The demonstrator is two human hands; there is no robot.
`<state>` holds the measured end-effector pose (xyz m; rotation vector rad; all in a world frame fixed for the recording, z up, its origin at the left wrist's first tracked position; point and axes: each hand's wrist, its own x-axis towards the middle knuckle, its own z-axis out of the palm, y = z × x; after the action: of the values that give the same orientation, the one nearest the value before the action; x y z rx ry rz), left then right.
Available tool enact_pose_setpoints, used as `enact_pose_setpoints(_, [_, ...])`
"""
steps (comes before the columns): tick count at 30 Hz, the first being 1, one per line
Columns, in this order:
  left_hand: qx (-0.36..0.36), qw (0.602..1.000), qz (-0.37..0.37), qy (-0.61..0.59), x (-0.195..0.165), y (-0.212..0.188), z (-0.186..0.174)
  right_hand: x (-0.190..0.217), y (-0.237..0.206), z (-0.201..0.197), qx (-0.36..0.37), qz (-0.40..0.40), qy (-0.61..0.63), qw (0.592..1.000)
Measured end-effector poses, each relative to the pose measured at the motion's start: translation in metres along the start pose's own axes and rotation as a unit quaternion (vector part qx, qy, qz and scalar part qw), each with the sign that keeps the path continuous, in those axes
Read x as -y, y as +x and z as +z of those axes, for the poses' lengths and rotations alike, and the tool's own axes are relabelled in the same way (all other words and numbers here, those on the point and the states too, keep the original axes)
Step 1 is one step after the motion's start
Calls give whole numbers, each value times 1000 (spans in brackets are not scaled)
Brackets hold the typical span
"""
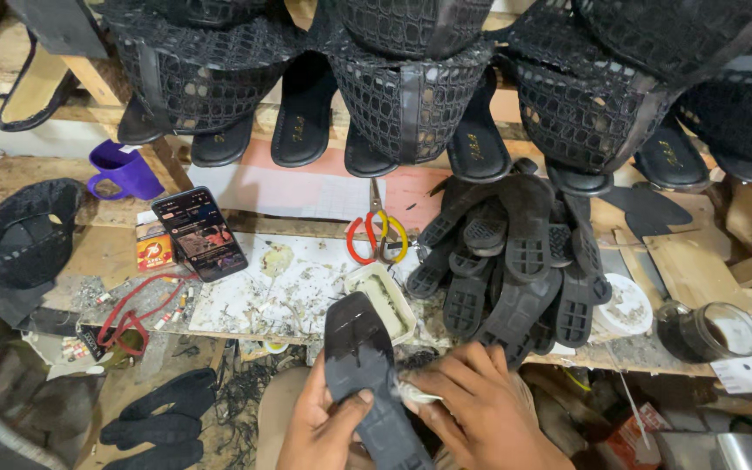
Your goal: The person sits on the floor in a shoe workshop and applies a white adhesive to the bottom of black shoe soles using a small brush. They repeatedly dip the brush into a container and spread the glue across the sole surface, then place the treated soles into a pile.
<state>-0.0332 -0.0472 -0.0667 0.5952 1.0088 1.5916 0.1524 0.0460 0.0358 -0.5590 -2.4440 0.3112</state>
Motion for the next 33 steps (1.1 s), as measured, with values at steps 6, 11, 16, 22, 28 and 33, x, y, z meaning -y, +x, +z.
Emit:
enact_pose_setpoints(6, [59, 998, -15, 16, 7, -1, 9, 2, 2, 11, -105, 66, 13, 992])
enact_pose_setpoints(11, [30, 999, -43, 11, 5, 0, 1, 2, -2, 13, -33, 33, 16, 999])
enact_pose_setpoints(16, [88, 995, -34, 21, 25, -1, 4, 2, 2, 17, -70, 5, 8, 998])
enact_pose_setpoints(22, [180, 983, 36, 0, 34, -1, 5, 0, 5, 11, -67, 31, 3, 997])
enact_pose_setpoints(28, [89, 996, 13, 18, 16, -2, 2, -8, 3, 9, -44, 35, -34, 998])
enact_pose_setpoints(33, [47, 997, 36, 41, 13, 0, -8, -16, -18, 17, 10, 50, 11, 999])
